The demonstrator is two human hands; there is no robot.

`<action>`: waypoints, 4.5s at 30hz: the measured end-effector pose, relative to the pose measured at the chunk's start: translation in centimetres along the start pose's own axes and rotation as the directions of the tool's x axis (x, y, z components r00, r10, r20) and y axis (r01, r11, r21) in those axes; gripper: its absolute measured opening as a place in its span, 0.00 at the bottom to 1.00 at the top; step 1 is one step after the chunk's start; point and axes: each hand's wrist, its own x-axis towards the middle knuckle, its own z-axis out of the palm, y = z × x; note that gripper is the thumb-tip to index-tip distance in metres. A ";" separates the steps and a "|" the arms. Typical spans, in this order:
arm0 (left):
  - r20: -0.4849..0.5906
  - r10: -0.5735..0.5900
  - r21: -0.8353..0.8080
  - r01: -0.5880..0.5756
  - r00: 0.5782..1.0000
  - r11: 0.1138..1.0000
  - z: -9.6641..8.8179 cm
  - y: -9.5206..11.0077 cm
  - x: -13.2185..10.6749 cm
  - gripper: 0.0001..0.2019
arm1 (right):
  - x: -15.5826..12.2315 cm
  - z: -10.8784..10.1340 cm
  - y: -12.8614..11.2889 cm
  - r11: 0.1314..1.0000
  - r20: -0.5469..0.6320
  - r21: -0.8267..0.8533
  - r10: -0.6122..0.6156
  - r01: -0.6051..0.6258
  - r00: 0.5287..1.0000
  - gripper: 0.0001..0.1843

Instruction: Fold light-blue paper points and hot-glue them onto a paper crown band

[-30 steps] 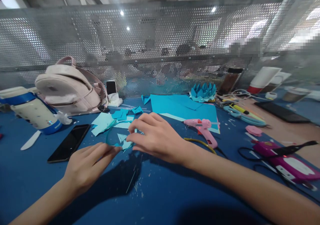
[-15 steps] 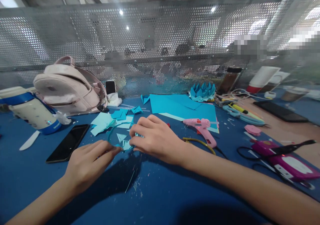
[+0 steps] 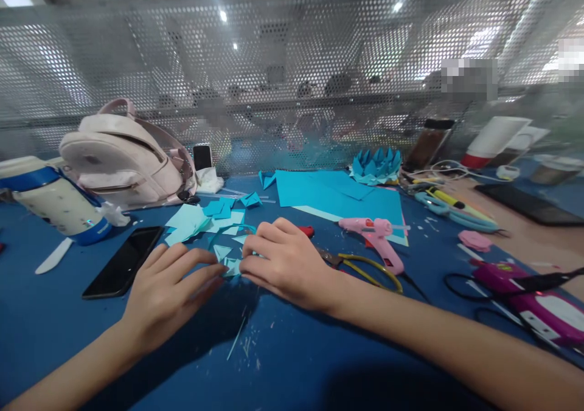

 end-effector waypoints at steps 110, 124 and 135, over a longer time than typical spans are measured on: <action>0.153 -0.278 -0.466 0.318 0.948 0.826 1.7 0.9 -1.9 0.07 | -1.9 2.2 -1.2 0.970 0.007 0.203 0.133 -0.132 0.991 0.05; 0.112 -0.254 -0.401 0.277 0.961 0.873 1.6 0.3 -2.0 0.05 | -1.9 2.1 -0.7 0.969 -0.003 0.186 0.164 -0.161 0.986 0.09; 0.046 -0.157 -0.275 0.164 0.986 0.947 1.6 0.1 -2.2 0.07 | -1.9 2.2 -1.0 0.985 -0.032 0.124 0.129 -0.124 0.991 0.13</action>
